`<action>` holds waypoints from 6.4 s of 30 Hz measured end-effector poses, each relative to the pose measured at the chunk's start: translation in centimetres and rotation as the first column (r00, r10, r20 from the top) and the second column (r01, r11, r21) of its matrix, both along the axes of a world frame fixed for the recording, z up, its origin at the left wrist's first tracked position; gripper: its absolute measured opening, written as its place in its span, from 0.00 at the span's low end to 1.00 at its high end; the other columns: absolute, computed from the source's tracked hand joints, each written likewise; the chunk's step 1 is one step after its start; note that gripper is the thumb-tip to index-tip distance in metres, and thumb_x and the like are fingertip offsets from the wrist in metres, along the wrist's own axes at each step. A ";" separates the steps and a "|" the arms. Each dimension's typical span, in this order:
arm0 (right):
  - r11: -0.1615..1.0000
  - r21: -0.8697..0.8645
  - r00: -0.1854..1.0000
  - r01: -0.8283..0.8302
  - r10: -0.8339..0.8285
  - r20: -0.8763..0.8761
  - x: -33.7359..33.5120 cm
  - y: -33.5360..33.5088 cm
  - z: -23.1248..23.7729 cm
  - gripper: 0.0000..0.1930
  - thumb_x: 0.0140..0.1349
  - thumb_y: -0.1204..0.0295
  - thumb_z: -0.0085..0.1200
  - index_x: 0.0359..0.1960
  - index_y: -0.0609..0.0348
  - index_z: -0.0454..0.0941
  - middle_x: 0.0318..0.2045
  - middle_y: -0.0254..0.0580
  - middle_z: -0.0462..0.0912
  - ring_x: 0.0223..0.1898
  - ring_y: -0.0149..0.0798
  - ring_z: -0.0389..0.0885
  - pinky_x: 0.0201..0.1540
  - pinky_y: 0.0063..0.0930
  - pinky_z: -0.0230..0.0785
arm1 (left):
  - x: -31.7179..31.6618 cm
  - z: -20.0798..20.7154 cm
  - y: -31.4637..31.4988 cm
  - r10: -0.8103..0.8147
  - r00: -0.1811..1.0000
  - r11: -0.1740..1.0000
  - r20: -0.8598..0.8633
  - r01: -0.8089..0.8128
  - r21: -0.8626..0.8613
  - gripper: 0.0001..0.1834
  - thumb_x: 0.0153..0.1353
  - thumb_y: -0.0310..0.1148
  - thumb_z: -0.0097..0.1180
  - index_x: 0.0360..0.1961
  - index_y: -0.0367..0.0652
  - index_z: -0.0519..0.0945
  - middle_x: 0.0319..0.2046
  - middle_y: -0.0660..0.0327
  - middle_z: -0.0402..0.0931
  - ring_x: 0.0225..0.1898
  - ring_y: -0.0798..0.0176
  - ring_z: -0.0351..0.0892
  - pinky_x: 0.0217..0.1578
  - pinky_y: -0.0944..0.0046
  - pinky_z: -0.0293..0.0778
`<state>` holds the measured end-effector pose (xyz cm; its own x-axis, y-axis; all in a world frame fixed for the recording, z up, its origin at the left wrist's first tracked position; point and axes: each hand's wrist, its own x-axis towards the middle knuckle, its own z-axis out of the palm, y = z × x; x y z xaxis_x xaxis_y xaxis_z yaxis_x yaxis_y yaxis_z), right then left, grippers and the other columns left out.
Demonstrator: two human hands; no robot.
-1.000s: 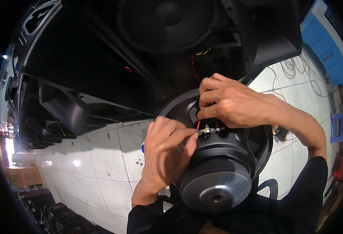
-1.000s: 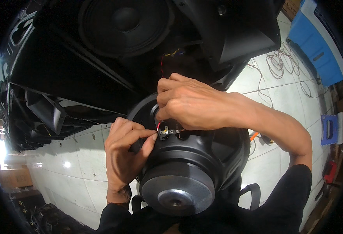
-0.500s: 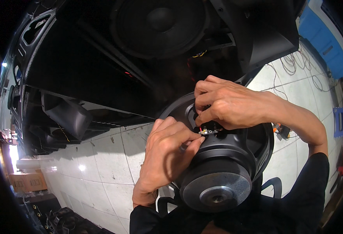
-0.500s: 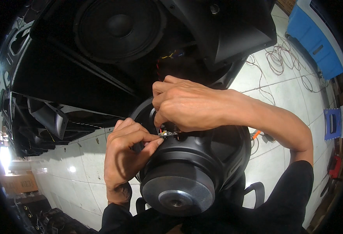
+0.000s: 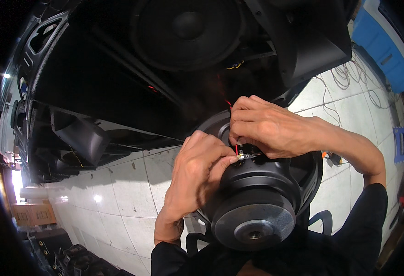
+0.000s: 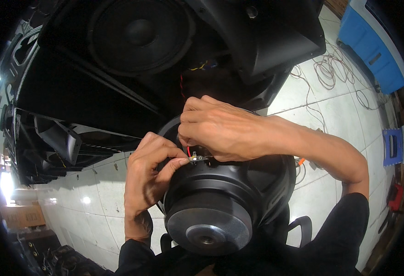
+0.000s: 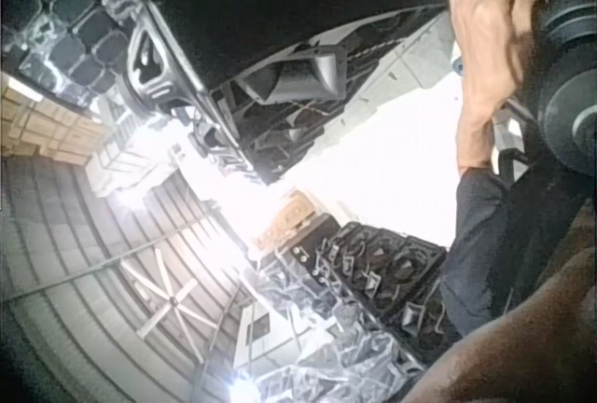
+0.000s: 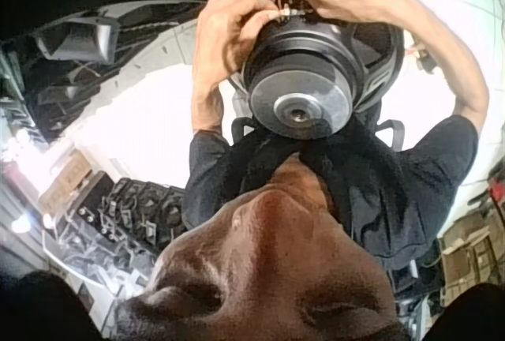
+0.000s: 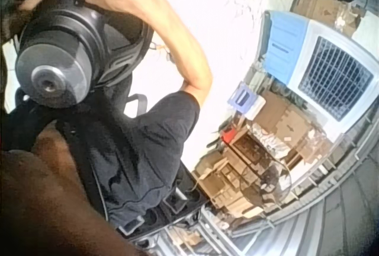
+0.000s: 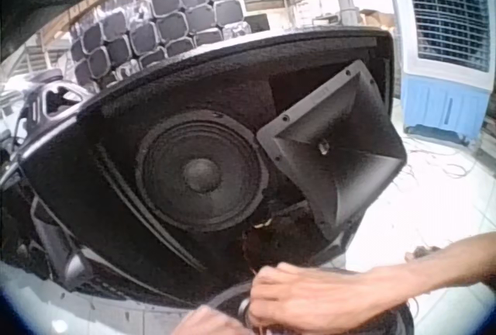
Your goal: The person repairs a large black speaker by soldering red and black wires to its terminals, then places the speaker into a black enclosure and secures it with a zip tie.
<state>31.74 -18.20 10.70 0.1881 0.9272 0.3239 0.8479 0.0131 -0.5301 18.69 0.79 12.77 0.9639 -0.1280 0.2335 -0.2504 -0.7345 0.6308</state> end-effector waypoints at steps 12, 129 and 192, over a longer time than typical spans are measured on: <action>0.992 0.130 0.998 0.004 0.005 -0.066 0.0 0.0 -1.0 0.09 0.56 0.82 0.65 0.37 0.59 0.82 0.37 0.40 0.79 0.49 0.49 0.74 0.51 0.43 0.65 | 2.3 -1.2 2.0 -0.138 0.948 0.976 -0.287 0.081 -0.200 0.09 0.59 0.33 0.67 0.34 0.37 0.86 0.30 0.59 0.81 0.38 0.57 0.76 0.51 0.57 0.66; 0.962 0.232 0.963 0.141 -0.078 -0.259 -0.7 -0.2 -2.2 0.08 0.55 0.81 0.66 0.37 0.62 0.85 0.35 0.41 0.84 0.46 0.44 0.77 0.47 0.37 0.74 | 4.0 -3.4 4.6 -0.565 0.756 0.825 0.329 0.525 0.210 0.14 0.47 0.29 0.73 0.39 0.46 0.90 0.34 0.62 0.89 0.35 0.61 0.88 0.35 0.64 0.83; 0.951 0.267 0.958 0.157 -0.081 -0.276 -0.7 0.1 -2.7 0.06 0.57 0.78 0.65 0.36 0.62 0.85 0.32 0.43 0.82 0.44 0.44 0.77 0.43 0.36 0.74 | 2.6 -0.8 2.7 -0.210 0.834 0.927 -0.510 0.004 -0.375 0.14 0.55 0.40 0.68 0.35 0.40 0.91 0.60 0.52 0.76 0.67 0.53 0.65 0.67 0.51 0.56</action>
<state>31.00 -18.08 8.00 0.4042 0.7694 0.4946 0.6863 0.1023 -0.7200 21.26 3.50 11.97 0.9322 -0.2486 -0.2632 0.1364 -0.4323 0.8914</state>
